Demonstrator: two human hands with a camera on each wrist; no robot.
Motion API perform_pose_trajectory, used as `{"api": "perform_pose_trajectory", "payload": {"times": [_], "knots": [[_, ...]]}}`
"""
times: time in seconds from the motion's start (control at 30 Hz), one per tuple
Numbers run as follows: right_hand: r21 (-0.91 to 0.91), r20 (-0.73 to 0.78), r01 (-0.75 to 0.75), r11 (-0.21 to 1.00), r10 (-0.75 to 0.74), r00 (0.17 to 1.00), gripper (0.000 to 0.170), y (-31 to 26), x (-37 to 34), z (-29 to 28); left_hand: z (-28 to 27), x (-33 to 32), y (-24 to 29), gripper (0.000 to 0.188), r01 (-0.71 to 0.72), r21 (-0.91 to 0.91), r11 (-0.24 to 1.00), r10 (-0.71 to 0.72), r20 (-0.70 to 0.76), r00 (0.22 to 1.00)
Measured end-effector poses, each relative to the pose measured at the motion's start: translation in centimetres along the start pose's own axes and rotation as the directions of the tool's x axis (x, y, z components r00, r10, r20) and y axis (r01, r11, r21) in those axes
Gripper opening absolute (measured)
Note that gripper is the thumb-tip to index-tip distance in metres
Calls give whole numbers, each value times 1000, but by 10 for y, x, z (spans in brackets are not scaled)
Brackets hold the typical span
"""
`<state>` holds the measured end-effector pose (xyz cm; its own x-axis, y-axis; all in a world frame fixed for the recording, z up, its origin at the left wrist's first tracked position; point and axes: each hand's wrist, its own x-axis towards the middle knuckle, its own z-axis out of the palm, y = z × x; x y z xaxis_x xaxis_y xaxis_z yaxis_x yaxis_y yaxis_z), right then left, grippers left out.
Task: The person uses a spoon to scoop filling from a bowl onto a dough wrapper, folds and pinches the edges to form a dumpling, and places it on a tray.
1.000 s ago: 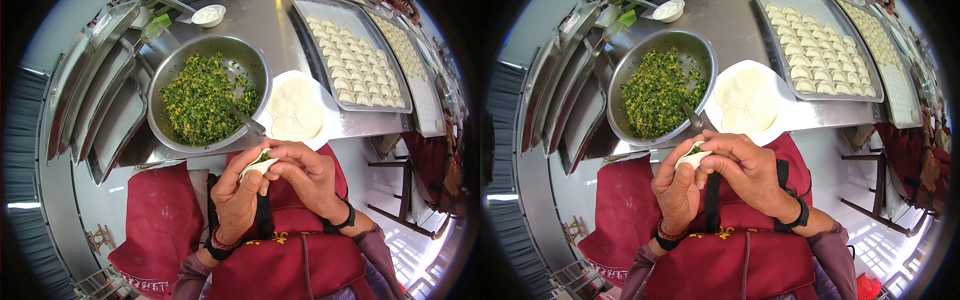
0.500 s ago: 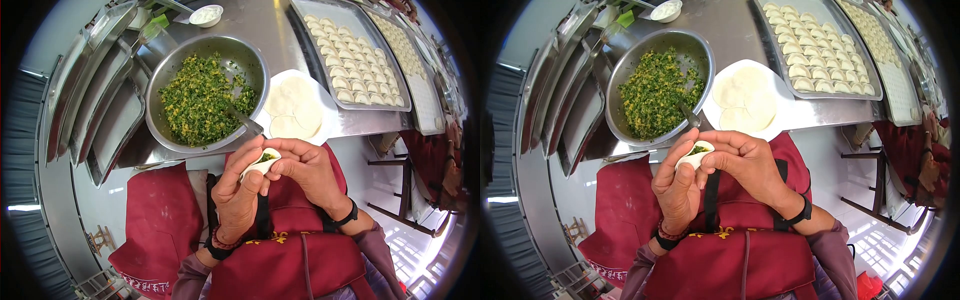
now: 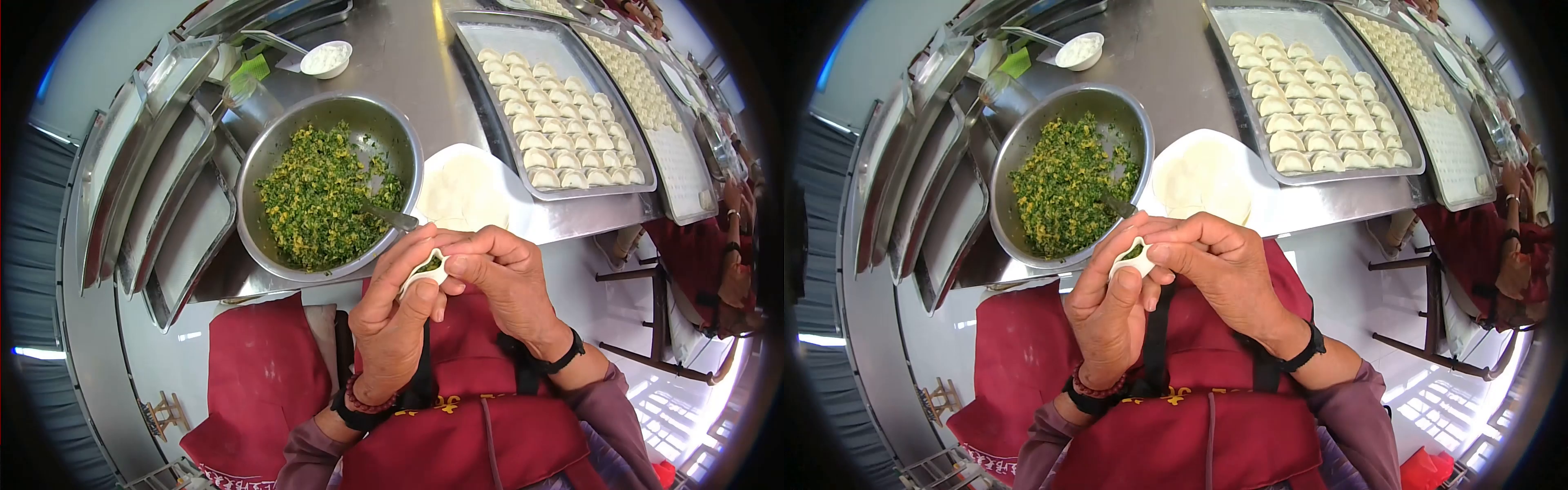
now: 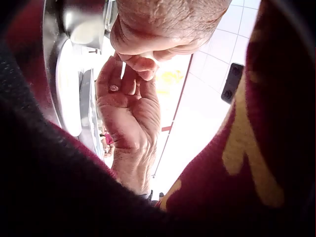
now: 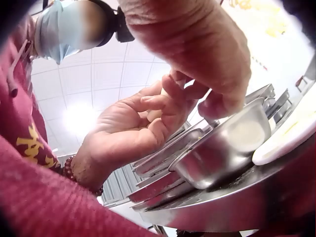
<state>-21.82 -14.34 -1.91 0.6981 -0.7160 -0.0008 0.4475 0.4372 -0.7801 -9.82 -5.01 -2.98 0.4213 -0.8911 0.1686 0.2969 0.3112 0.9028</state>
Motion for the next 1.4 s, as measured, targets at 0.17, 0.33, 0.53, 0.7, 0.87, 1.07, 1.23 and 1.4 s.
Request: {"api": "perform_pose_trajectory", "payload": {"times": [0.17, 0.33, 0.53, 0.7, 0.87, 1.07, 1.23, 1.4], "knots": [[-46, -115, -18, 999, 12, 993, 11, -7, -8, -5, 8, -2, -3, 36, 19, 41, 999, -20, 17, 1000], [-33, 0, 8, 999, -8, 1000, 10, -7, -17, -21, 14, -5, -3, 35, 21, 137, 990, -30, 64, 998], [-388, 0, 130, 913, -141, 990, 9, -6, -22, -34, 10, -8, -8, 37, 114, 138, 984, -136, 162, 977], [-153, -103, -92, 984, 77, 992, 12, -10, -24, -34, 20, -7, -9, 50, 234, 89, 968, -243, 117, 963], [-66, 32, -24, 997, 27, 999, 12, -4, -25, -50, 22, -2, -12, 54, 279, 108, 954, -294, 164, 942], [-120, -35, 18, 993, -23, 999, 8, 1, -23, -53, 18, -1, -19, 48, 268, 102, 958, -282, 156, 947], [-204, -53, -108, 973, 99, 994, 5, -9, -24, -52, 15, -2, -22, 45, 262, 161, 952, -288, 167, 943], [-321, 9, 15, 947, -12, 1000, 14, -2, -24, -62, 8, 5, -17, 46, 268, 289, 919, -352, 295, 888]]}}
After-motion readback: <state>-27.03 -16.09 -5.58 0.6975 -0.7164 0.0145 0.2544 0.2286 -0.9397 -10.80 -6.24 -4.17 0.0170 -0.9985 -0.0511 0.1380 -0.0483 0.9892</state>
